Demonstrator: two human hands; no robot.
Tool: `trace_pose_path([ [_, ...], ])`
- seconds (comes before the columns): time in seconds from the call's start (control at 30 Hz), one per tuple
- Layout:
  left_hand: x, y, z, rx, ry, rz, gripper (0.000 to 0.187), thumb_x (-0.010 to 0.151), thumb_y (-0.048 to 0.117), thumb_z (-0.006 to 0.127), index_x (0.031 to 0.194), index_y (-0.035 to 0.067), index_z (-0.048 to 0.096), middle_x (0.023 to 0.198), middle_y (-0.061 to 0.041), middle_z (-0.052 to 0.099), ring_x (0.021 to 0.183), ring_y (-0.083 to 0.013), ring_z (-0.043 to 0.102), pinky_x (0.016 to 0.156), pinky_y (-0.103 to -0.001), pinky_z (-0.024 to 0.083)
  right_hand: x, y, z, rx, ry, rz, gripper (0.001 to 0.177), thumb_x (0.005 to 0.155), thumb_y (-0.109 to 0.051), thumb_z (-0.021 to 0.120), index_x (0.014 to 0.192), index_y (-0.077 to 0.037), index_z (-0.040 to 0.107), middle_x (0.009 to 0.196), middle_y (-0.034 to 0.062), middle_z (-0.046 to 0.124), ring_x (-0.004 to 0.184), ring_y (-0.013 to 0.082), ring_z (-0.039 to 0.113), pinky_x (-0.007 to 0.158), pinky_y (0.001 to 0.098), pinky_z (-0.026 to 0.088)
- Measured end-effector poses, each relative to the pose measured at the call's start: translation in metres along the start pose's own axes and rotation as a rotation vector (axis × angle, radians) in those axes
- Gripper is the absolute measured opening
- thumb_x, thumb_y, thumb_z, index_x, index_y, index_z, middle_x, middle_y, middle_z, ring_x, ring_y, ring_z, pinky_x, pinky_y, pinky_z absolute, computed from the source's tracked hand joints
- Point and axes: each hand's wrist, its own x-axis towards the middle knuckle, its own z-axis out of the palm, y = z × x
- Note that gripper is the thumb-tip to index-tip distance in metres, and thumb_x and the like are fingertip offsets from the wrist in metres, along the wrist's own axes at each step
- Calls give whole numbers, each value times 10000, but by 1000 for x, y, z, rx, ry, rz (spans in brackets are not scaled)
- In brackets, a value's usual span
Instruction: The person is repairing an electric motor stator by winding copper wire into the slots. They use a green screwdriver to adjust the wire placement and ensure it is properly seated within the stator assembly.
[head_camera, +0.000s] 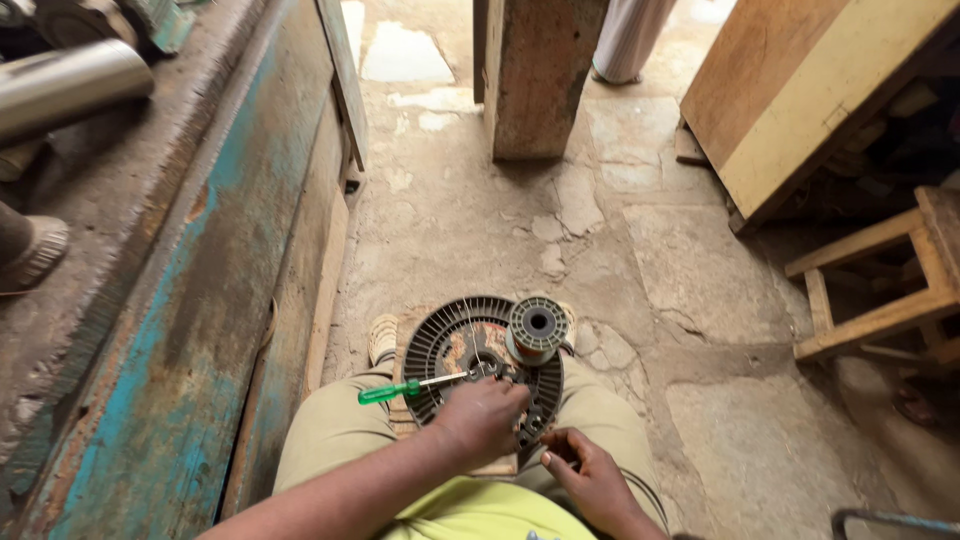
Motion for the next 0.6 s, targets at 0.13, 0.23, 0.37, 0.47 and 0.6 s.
trace_pose_path([
  [0.13,-19,-7,-13,-141,-36,-116,368,797,178,718,1142,131,600,943,-118,697,955,-324,681,828,-469,546,-6,-8,0,-137,34,33,325,908,-214,708,1188,-49,695,959,28,767,873,110,677,801,283,560],
  [0.23,-27,-7,-18,-173,-170,-207,371,860,185,681,1217,150,585,945,-114,705,972,-308,681,858,-467,544,-7,-15,-1,-121,1,30,337,922,-223,701,1207,-43,675,980,40,765,903,107,684,852,274,564],
  [0.37,-32,-3,-14,-181,-60,-71,385,844,140,675,1219,145,588,960,-105,702,967,-314,674,826,-474,549,-9,-22,0,-104,-6,4,328,940,-224,691,1209,-37,665,999,39,753,925,103,682,871,276,559],
  [0.47,-29,-5,-5,-158,10,-3,466,801,119,688,1253,113,571,949,-117,706,953,-331,671,819,-477,547,-11,-21,1,-95,-5,9,330,937,-223,694,1209,-38,665,988,41,752,910,107,677,861,277,561],
  [0.6,-23,-5,9,-124,-45,-73,447,825,119,697,1252,103,565,936,-138,710,975,-344,668,829,-488,538,-8,-17,1,-91,1,33,321,933,-213,697,1203,-41,679,973,41,752,891,111,671,844,277,563],
])
